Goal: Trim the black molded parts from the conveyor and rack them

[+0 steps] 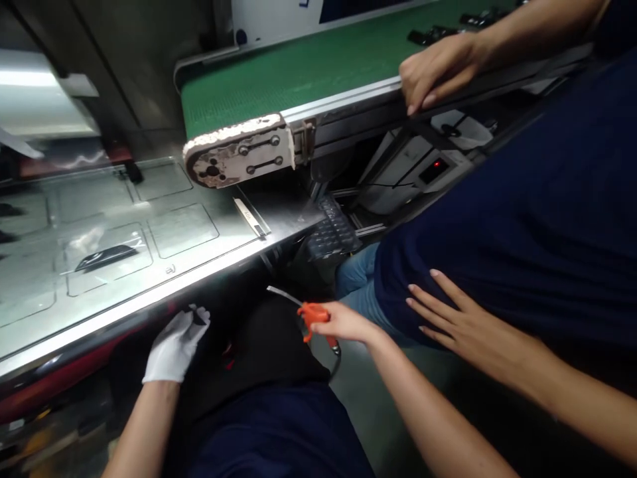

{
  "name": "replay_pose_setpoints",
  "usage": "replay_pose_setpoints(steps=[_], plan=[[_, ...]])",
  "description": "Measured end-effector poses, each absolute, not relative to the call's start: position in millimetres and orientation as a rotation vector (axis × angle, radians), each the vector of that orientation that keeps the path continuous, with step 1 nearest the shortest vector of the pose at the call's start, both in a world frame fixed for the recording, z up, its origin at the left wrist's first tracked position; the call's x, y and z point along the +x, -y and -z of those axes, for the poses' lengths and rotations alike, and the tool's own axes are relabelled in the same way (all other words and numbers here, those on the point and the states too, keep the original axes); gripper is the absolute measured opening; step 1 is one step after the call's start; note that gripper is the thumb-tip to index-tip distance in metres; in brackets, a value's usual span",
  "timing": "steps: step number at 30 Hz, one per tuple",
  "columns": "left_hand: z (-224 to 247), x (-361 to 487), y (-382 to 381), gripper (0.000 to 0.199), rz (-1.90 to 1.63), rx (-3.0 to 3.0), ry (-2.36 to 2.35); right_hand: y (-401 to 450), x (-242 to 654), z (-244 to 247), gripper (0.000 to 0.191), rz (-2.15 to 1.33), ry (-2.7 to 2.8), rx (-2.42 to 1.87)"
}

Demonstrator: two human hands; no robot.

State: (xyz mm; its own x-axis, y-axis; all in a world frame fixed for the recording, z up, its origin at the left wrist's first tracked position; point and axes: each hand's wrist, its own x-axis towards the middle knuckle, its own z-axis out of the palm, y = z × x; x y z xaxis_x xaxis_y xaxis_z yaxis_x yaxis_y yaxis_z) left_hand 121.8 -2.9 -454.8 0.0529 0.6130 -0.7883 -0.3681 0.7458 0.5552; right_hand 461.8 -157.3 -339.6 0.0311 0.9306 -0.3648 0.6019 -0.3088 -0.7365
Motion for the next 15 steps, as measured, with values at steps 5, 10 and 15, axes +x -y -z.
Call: replay_pose_setpoints(steps=[5, 10, 15], plan=[[385, 139, 39, 0.038, -0.789, 0.206, -1.114, 123, 498, 365, 0.049, -0.636, 1.057, -2.088], [331, 143, 51, 0.03, -0.95, 0.118, -0.954, 62, 486, 429, 0.065, -0.449, 0.762, -2.152], [311, 136, 35, 0.023, -1.111, 0.093, -0.811, 37, 449, 461, 0.052, -0.827, 0.758, -2.2]])
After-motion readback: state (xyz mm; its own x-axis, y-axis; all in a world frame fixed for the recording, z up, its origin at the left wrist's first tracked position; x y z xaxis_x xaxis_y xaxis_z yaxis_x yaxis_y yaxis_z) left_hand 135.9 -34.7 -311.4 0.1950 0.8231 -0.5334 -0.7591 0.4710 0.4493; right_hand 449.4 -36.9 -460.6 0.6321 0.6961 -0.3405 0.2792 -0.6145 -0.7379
